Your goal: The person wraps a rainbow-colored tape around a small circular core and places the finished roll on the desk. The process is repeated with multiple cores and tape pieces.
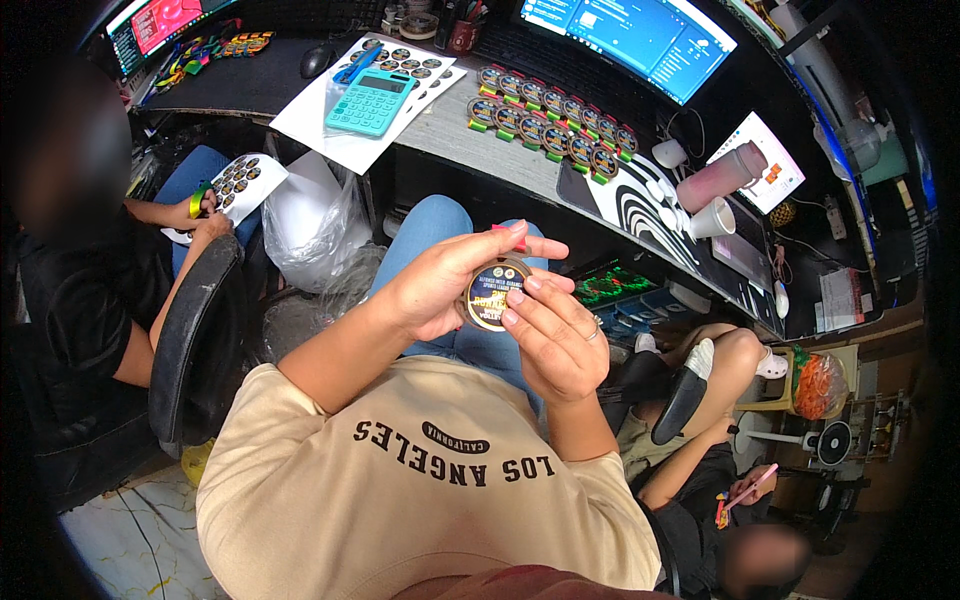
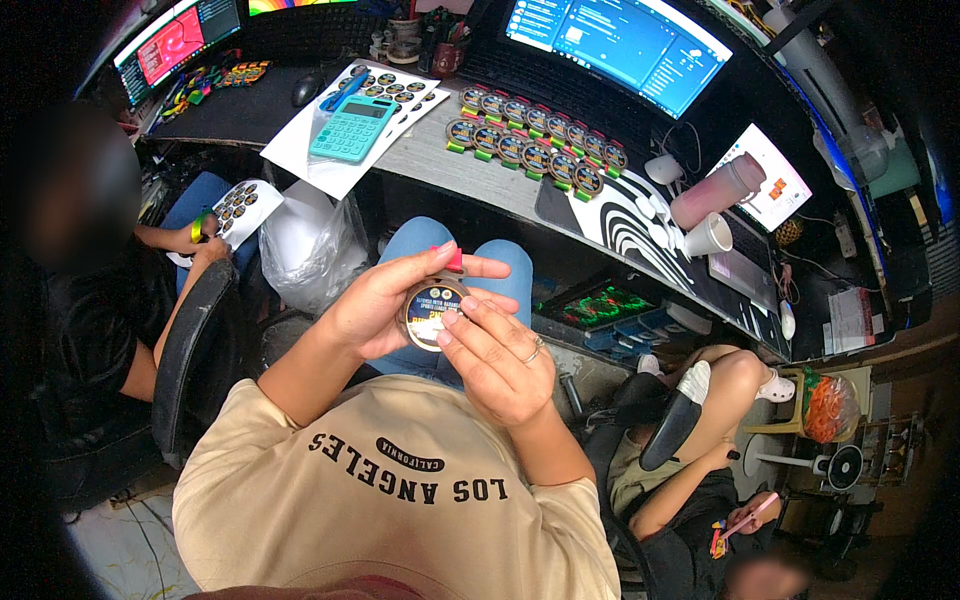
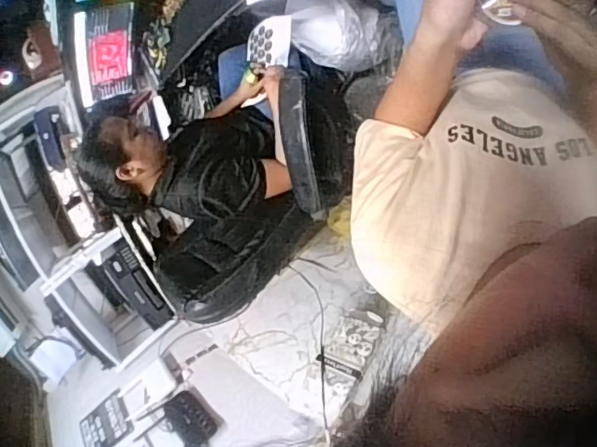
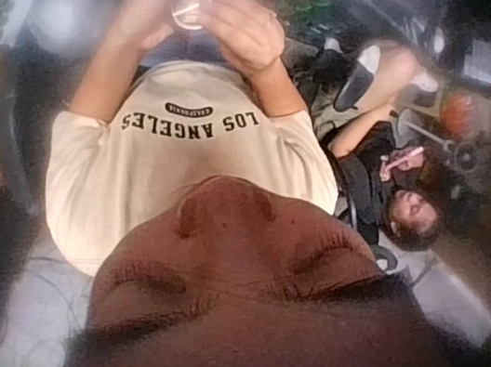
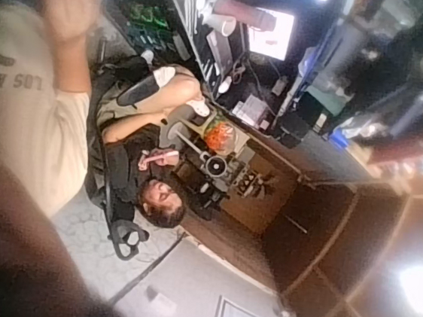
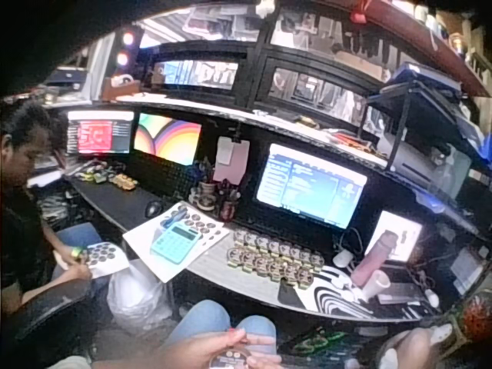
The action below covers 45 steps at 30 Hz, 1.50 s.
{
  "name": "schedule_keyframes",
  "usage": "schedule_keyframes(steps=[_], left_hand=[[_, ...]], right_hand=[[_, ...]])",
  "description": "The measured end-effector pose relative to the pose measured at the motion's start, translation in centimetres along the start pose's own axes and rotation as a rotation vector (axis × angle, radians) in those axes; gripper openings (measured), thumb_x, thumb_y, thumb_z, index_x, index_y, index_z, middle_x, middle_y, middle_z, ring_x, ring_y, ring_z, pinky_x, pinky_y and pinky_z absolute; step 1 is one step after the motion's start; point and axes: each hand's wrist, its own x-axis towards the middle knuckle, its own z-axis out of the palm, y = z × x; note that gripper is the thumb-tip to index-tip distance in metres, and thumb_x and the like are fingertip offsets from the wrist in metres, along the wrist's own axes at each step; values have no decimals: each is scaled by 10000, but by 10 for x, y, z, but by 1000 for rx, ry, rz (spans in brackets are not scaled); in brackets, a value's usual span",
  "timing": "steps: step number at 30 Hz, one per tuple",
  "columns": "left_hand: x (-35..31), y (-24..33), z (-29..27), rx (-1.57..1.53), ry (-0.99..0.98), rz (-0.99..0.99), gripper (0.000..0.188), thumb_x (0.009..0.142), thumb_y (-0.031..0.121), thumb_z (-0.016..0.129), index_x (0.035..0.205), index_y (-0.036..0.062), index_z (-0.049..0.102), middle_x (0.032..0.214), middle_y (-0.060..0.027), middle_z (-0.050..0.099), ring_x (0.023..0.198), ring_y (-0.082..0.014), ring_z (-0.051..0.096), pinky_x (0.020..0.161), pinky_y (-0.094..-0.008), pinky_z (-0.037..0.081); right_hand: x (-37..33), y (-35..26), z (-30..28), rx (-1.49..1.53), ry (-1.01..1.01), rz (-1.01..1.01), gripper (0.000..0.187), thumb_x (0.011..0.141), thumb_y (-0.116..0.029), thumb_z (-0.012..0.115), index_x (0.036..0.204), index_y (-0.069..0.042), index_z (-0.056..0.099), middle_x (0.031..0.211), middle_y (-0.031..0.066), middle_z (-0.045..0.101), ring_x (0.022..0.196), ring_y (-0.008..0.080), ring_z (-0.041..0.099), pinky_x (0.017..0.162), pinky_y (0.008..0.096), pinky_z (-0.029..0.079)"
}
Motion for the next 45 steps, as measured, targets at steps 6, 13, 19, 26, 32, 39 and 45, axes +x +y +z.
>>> schedule_keyframes(steps=[6, 13, 19, 26, 32, 39, 45], left_hand=[[0, 0, -1, -22, 2, -18, 548, 1038, 379, 306, 1326, -65, 446, 1247, -286, 559, 1115, -302, 615, 944, -385, 519], [0, -1, -4, 76, -55, 9, 465, 999, 214, 475, 1371, -54, 398, 1280, -275, 544, 1162, -303, 585, 974, -377, 494], [0, -2, -5, 125, -59, 26, 461, 991, 178, 498, 1385, -36, 392, 1287, -269, 542, 1169, -297, 579, 977, -383, 489], [3, -5, -9, 122, -54, 29, 468, 990, 186, 505, 1388, -33, 394, 1269, -271, 556, 1159, -286, 585, 966, -370, 490], [4, -4, -9, 77, -34, -2, 475, 981, 188, 521, 1384, -35, 403, 1251, -282, 565, 1098, -277, 615, 953, -367, 498], [12, -3, -26, 88, 93, -8, 521, 961, 207, 554, 1406, -1, 380, 1257, -246, 569, 986, -308, 670, 794, -372, 589], [10, -2, -31, 90, 36, -15, 536, 966, 194, 542, 1422, 0, 338, 1254, -250, 564, 1008, -346, 662, 786, -402, 598]], right_hand=[[-1, 0, 0, -9, 1, -10, 191, 685, 35, 719, 860, -41, 714, 902, 99, 722, 950, 262, 687, 809, 333, 567], [-4, 2, 1, -14, -5, -26, 171, 705, -7, 720, 873, -38, 711, 972, 96, 711, 987, 256, 670, 820, 359, 564], [-4, 4, 0, -15, -16, -39, 186, 706, -14, 708, 891, -36, 715, 980, 101, 708, 996, 260, 664, 808, 350, 555], [-3, 6, -2, -6, 9, -77, 181, 666, 16, 752, 821, -59, 698, 875, 67, 653, 834, 228, 633, 750, 347, 568], [-7, 13, -3, -23, 21, -231, 239, 611, -45, 751, 841, -52, 688, 886, 51, 613, 824, 211, 596, 722, 334, 545], [-21, 45, -28, -241, 288, -46, 231, 616, -32, 759, 821, -94, 671, 860, 66, 641, 779, 245, 614, 712, 363, 509], [-59, 242, -48, -650, 364, 467, 137, 713, -11, 727, 824, -62, 665, 840, 72, 662, 791, 273, 603, 762, 369, 442]])
